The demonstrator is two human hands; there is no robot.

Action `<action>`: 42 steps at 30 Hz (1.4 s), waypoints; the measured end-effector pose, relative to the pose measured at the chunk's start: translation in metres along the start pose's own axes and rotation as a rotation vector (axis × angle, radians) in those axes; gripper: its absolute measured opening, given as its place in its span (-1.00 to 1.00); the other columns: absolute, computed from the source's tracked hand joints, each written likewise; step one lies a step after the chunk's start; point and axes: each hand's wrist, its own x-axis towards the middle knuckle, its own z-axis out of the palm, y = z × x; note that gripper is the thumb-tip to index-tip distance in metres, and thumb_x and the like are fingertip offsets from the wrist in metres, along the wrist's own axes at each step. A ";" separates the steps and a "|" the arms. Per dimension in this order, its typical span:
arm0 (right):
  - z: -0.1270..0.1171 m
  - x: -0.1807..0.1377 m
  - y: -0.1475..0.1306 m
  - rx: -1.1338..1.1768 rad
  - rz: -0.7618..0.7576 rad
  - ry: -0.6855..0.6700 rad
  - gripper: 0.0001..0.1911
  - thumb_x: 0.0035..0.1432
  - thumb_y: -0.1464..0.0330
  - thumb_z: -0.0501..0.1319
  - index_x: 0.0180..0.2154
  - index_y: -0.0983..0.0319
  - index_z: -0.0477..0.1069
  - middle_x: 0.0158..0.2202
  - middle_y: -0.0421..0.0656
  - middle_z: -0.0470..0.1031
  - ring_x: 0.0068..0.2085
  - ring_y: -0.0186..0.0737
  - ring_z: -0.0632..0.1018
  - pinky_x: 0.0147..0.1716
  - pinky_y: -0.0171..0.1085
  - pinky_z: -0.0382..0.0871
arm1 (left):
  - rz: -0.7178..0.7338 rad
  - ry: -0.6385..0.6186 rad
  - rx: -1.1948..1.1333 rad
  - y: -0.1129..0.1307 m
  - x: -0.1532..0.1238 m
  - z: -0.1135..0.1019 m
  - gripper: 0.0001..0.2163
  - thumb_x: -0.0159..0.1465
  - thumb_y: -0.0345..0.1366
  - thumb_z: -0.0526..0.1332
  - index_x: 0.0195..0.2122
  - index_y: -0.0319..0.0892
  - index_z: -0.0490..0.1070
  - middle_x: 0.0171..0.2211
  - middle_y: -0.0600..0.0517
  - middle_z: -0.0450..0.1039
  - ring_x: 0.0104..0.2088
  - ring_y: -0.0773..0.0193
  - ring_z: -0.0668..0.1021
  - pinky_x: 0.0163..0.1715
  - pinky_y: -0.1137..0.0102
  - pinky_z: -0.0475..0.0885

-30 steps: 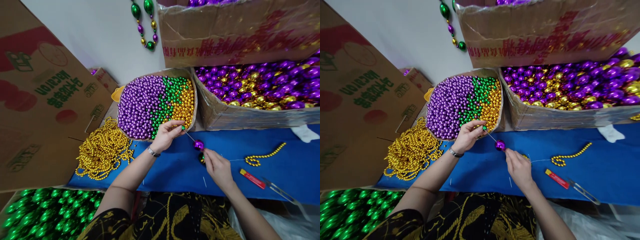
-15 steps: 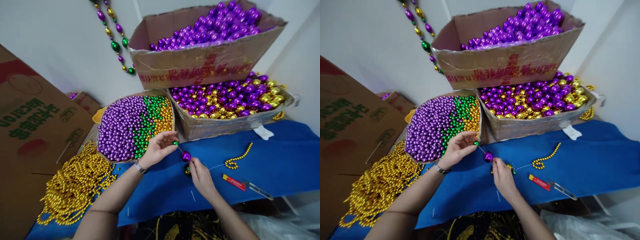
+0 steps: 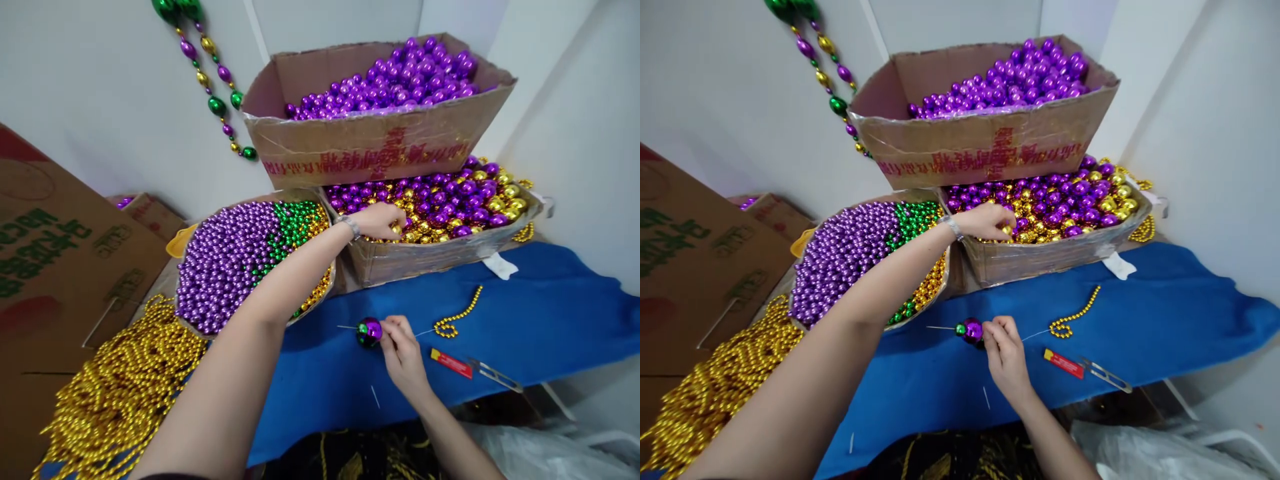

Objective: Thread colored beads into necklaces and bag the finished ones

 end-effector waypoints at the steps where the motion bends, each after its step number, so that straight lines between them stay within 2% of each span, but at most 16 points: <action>1: -0.002 0.000 -0.001 -0.013 -0.026 0.009 -0.82 0.34 0.37 0.08 -0.23 0.20 0.45 -0.28 -0.12 0.42 -0.31 -0.32 0.51 -0.35 -0.36 0.42 | 0.006 0.142 -0.150 0.002 -0.016 -0.001 -0.77 0.08 -0.36 0.31 -0.21 -0.22 0.57 -0.23 -0.09 0.55 -0.24 0.19 0.53 -0.14 0.27 0.40; 3: -0.006 0.000 -0.003 -0.022 -0.064 -0.003 -0.86 0.32 0.43 0.10 -0.24 0.20 0.43 -0.31 -0.16 0.41 -0.32 -0.34 0.50 -0.33 -0.37 0.40 | -0.002 0.364 -0.541 0.009 -0.058 -0.002 -0.70 0.15 -0.26 0.31 -0.09 -0.21 0.51 -0.15 -0.09 0.53 -0.23 0.24 0.54 -0.18 0.32 0.44; 6: -0.009 -0.001 -0.007 -0.049 -0.094 -0.019 -0.88 0.31 0.48 0.11 -0.23 0.20 0.40 -0.33 -0.19 0.41 -0.32 -0.36 0.48 -0.30 -0.38 0.39 | -0.102 0.486 -1.094 0.020 -0.129 0.013 -0.64 0.17 -0.23 0.34 -0.01 -0.14 0.46 -0.13 -0.04 0.52 -0.22 0.28 0.57 -0.22 0.38 0.49; 9: -0.007 0.000 -0.010 -0.110 -0.151 -0.043 -0.88 0.29 0.49 0.14 -0.19 0.21 0.41 -0.32 -0.17 0.43 -0.30 -0.33 0.50 -0.24 -0.36 0.39 | -0.257 0.614 -1.404 0.028 -0.183 0.042 -0.65 0.11 -0.28 0.41 -0.07 -0.15 0.47 -0.19 0.00 0.54 -0.22 0.27 0.60 -0.17 0.36 0.52; 12: 0.001 -0.001 -0.012 -0.157 -0.220 -0.092 -0.88 0.28 0.49 0.15 -0.17 0.23 0.42 -0.31 -0.15 0.46 -0.30 -0.32 0.53 -0.22 -0.35 0.40 | -0.377 0.819 -1.564 0.030 -0.211 0.071 -0.68 0.06 -0.30 0.45 -0.17 -0.17 0.46 -0.26 0.05 0.55 -0.24 0.25 0.63 -0.09 0.27 0.53; 14: 0.008 -0.003 -0.012 -0.175 -0.248 -0.121 -0.87 0.28 0.49 0.15 -0.16 0.24 0.43 -0.32 -0.15 0.46 -0.32 -0.32 0.53 -0.24 -0.36 0.41 | -0.419 0.920 -1.610 0.030 -0.220 0.083 -0.66 0.03 -0.31 0.46 -0.19 -0.18 0.44 -0.28 0.07 0.55 -0.23 0.24 0.63 -0.03 0.21 0.52; 17: 0.015 -0.006 -0.011 -0.192 -0.270 -0.143 -0.87 0.28 0.48 0.15 -0.16 0.25 0.44 -0.33 -0.15 0.47 -0.33 -0.32 0.53 -0.26 -0.35 0.42 | -0.438 0.996 -1.621 0.031 -0.227 0.089 -0.64 0.03 -0.31 0.47 -0.17 -0.18 0.42 -0.28 0.07 0.55 -0.22 0.22 0.64 -0.01 0.19 0.51; 24: 0.020 -0.007 -0.011 -0.187 -0.223 -0.160 -0.88 0.30 0.43 0.14 -0.17 0.22 0.45 -0.33 -0.13 0.49 -0.32 -0.30 0.54 -0.25 -0.33 0.45 | -0.381 1.006 -1.522 0.035 -0.235 0.095 -0.64 0.07 -0.29 0.45 -0.14 -0.15 0.40 -0.21 0.06 0.49 -0.19 0.25 0.61 -0.09 0.27 0.53; 26: 0.022 -0.009 -0.010 -0.148 -0.116 -0.185 -0.86 0.32 0.37 0.13 -0.16 0.21 0.45 -0.31 -0.13 0.50 -0.31 -0.29 0.56 -0.26 -0.31 0.47 | -0.335 1.021 -1.419 0.036 -0.236 0.105 -0.62 0.06 -0.30 0.46 -0.13 -0.13 0.39 -0.14 0.04 0.47 -0.17 0.25 0.59 -0.10 0.27 0.53; 29: 0.028 -0.014 -0.006 0.014 0.160 -0.290 -0.79 0.34 0.24 0.09 -0.14 0.19 0.42 -0.32 -0.14 0.51 -0.40 -0.31 0.57 -0.37 -0.33 0.50 | -0.260 1.036 -1.290 0.035 -0.236 0.120 -0.55 0.02 -0.35 0.48 -0.09 -0.12 0.37 -0.07 0.01 0.44 -0.11 0.27 0.57 -0.07 0.32 0.50; 31: 0.031 -0.018 -0.001 0.144 0.324 -0.355 -0.74 0.34 0.17 0.08 -0.12 0.19 0.40 -0.33 -0.14 0.52 -0.43 -0.32 0.57 -0.40 -0.33 0.52 | -0.242 1.033 -1.283 0.035 -0.237 0.127 -0.51 0.01 -0.37 0.49 -0.05 -0.10 0.36 -0.06 0.00 0.44 -0.09 0.27 0.56 -0.06 0.34 0.49; 33: 0.033 -0.022 0.003 0.204 0.400 -0.364 -0.71 0.32 0.13 0.10 -0.15 0.20 0.39 -0.33 -0.14 0.53 -0.41 -0.30 0.59 -0.37 -0.32 0.53 | -0.250 1.026 -1.323 0.035 -0.238 0.130 -0.49 0.00 -0.37 0.49 -0.04 -0.10 0.35 -0.06 0.00 0.44 -0.10 0.25 0.57 -0.07 0.31 0.50; 36: 0.032 -0.024 0.007 0.186 0.385 -0.318 -0.72 0.31 0.13 0.11 -0.20 0.20 0.39 -0.32 -0.13 0.53 -0.43 -0.31 0.57 -0.38 -0.31 0.52 | -0.277 1.024 -1.360 0.035 -0.241 0.130 -0.48 -0.01 -0.35 0.50 -0.05 -0.10 0.34 -0.06 0.00 0.44 -0.09 0.22 0.57 -0.07 0.28 0.50; 42: 0.029 -0.024 0.007 0.106 0.248 -0.270 -0.80 0.32 0.21 0.12 -0.20 0.19 0.40 -0.29 -0.13 0.48 -0.39 -0.30 0.56 -0.39 -0.31 0.51 | -0.277 0.997 -1.341 0.034 -0.246 0.128 -0.49 0.00 -0.30 0.49 -0.05 -0.09 0.33 -0.07 -0.01 0.45 -0.07 0.16 0.58 -0.05 0.24 0.49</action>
